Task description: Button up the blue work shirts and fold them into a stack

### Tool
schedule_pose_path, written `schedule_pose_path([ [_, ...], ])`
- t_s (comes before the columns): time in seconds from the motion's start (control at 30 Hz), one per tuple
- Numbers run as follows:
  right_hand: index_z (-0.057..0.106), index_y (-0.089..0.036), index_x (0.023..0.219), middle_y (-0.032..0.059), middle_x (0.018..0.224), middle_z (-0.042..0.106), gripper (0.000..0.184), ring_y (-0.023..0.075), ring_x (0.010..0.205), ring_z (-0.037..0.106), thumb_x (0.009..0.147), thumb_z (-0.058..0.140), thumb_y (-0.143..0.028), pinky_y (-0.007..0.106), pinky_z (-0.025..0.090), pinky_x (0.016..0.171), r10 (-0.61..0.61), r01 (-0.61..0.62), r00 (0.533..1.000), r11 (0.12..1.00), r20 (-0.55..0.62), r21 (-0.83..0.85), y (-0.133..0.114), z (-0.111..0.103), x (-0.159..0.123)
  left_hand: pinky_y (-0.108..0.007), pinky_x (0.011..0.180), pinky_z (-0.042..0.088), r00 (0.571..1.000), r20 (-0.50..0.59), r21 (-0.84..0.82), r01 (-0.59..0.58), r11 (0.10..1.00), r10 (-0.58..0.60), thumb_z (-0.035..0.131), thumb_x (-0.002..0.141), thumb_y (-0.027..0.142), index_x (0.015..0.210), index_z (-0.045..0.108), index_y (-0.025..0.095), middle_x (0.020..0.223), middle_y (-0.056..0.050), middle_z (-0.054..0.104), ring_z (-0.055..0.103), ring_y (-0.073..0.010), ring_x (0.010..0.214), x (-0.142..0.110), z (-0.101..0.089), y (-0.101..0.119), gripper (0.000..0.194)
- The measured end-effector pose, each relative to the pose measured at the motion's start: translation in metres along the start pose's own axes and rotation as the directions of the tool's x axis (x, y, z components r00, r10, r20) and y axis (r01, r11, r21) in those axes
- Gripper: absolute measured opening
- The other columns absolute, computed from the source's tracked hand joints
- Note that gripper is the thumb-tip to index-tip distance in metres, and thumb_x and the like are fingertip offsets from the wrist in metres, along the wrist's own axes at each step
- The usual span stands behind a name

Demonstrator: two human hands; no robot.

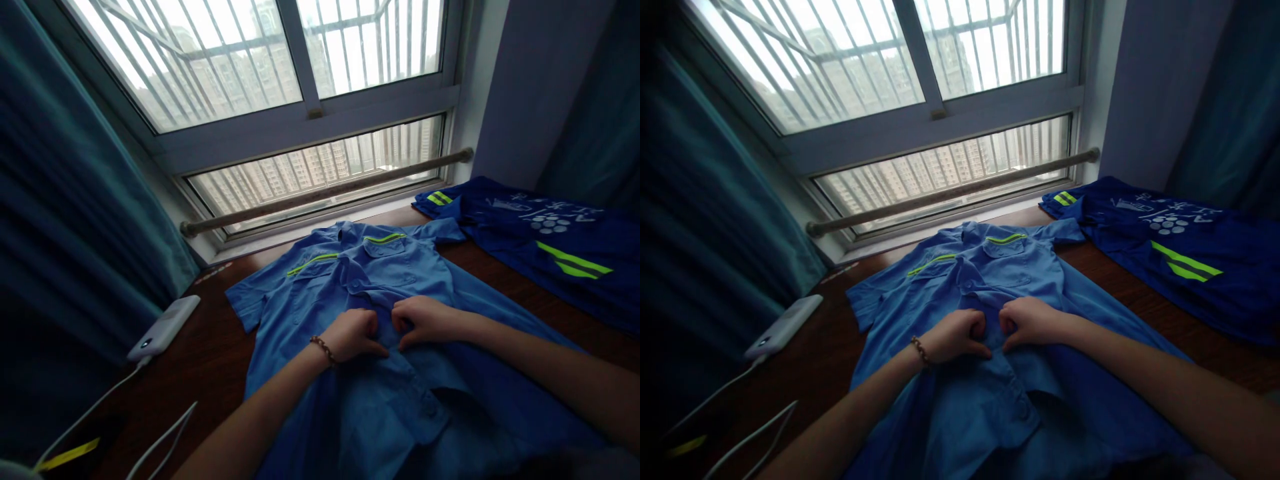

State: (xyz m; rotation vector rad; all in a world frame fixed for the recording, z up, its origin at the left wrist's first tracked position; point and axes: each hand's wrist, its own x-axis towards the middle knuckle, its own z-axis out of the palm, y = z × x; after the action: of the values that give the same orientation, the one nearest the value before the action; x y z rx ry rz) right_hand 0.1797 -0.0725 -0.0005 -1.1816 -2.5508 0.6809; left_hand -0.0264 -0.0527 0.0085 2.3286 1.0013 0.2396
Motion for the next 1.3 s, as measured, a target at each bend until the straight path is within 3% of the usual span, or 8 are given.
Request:
schedule_pose_path([
  [0.13, 0.061, -0.018, 0.068, -0.003, 0.064, 0.055, 0.016, 0.0091, 0.058, 0.048, 0.067, 0.065, -0.034, 0.02, 0.029, 0.05, -0.017, 0.015, 0.999, 0.999, 0.028, 0.047, 0.006, 0.002, 0.0, -0.02, 0.045, 0.026, 0.997, 0.057, -0.121, 0.065, 0.991, -0.058, 0.074, 0.05, 0.033, 0.065, 0.056, 0.016, 0.058, 0.003, 0.049, 0.041, -0.0094, 0.052, 0.007, -0.004, -0.011, 0.028],
  [0.3, 0.058, -0.017, 0.073, -0.0001, 0.071, 0.056, 0.009, 0.0111, 0.064, 0.049, 0.074, 0.057, -0.026, 0.021, 0.034, 0.057, -0.039, 0.034, 0.995, 0.998, -0.091, -0.053, 0.006, 0.003, 0.001, -0.021, 0.052, 0.035, 0.996, 0.02, -0.295, 0.088, 0.952, -0.086, 0.071, 0.054, 0.023, 0.069, 0.06, 0.014, 0.06, 0.001, 0.051, 0.045, -0.0113, 0.056, 0.015, -0.016, -0.034, 0.021],
  [0.4, 0.058, -0.017, 0.097, 0.0066, 0.093, 0.057, 0.03, 0.0176, 0.085, 0.051, 0.073, 0.059, -0.036, 0.028, 0.04, 0.073, -0.028, 0.01, 0.977, 0.997, -0.209, -0.082, 0.006, 0.003, 0.002, -0.021, 0.052, 0.034, 0.99, -0.104, -0.276, 0.059, 0.959, -0.09, 0.067, 0.058, 0.021, 0.072, 0.061, 0.014, 0.059, 0.001, 0.05, 0.044, -0.0115, 0.056, 0.018, -0.021, -0.048, 0.017],
  [0.5, 0.044, -0.016, 0.123, 0.0119, 0.122, 0.046, 0.065, 0.0246, 0.111, 0.038, 0.07, 0.059, -0.049, 0.037, 0.034, 0.092, -0.047, 0.021, 0.966, 0.994, -0.253, -0.104, 0.01, 0.007, 0.003, -0.021, 0.055, 0.034, 0.973, -0.226, -0.248, -0.02, 0.969, -0.038, 0.062, 0.064, 0.019, 0.075, 0.06, 0.015, 0.062, 0.001, 0.05, 0.044, -0.0114, 0.058, 0.019, -0.024, -0.058, 0.013],
  [0.73, 0.029, -0.015, 0.135, 0.0084, 0.14, 0.026, 0.075, 0.0305, 0.126, 0.022, 0.077, 0.037, -0.063, 0.045, 0.024, 0.101, 0.02, -0.057, 0.983, 0.979, -0.183, -0.198, 0.032, 0.015, 0.013, -0.026, 0.075, 0.039, 0.961, -0.249, -0.25, -0.182, 0.951, 0.119, 0.059, 0.068, 0.018, 0.082, 0.061, 0.015, 0.084, -0.004, 0.058, 0.051, -0.0161, 0.08, 0.026, -0.028, -0.078, 0.014],
  [0.83, 0.032, -0.014, 0.133, 0.0093, 0.138, 0.029, 0.067, 0.028, 0.126, 0.024, 0.082, 0.032, -0.057, 0.043, 0.023, 0.102, -0.031, -0.024, 0.976, 0.968, -0.217, -0.248, 0.05, 0.013, 0.033, -0.028, 0.077, 0.041, 0.951, -0.281, -0.207, -0.188, 0.96, 0.126, 0.058, 0.07, 0.02, 0.087, 0.06, 0.014, 0.087, -0.005, 0.058, 0.052, -0.0167, 0.082, 0.041, -0.035, -0.094, 0.018],
  [1.07, 0.055, -0.016, 0.115, 0.007, 0.123, 0.051, 0.036, 0.0209, 0.113, 0.044, 0.087, 0.039, -0.032, 0.035, 0.033, 0.097, -0.112, 0.018, 0.926, 0.967, -0.36, -0.254, 0.086, 0.003, 0.093, -0.031, 0.08, 0.043, 0.867, -0.397, 0.282, -0.197, 0.939, 0.301, 0.048, 0.072, 0.009, 0.089, 0.058, 0.016, 0.09, -0.005, 0.057, 0.053, -0.0172, 0.085, 0.086, -0.048, -0.125, 0.021],
  [1.3, 0.067, -0.017, 0.083, 0.0048, 0.088, 0.066, 0.022, 0.0156, 0.087, 0.057, 0.084, 0.046, -0.024, 0.028, 0.041, 0.082, -0.136, 0.08, 0.858, 0.988, -0.495, -0.131, 0.086, -0.004, 0.087, -0.03, 0.082, 0.045, 0.842, -0.43, 0.361, -0.171, 0.917, 0.327, 0.044, 0.078, 0.011, 0.096, 0.059, 0.018, 0.095, -0.006, 0.061, 0.057, -0.0168, 0.089, 0.079, -0.044, -0.128, 0.024],
])
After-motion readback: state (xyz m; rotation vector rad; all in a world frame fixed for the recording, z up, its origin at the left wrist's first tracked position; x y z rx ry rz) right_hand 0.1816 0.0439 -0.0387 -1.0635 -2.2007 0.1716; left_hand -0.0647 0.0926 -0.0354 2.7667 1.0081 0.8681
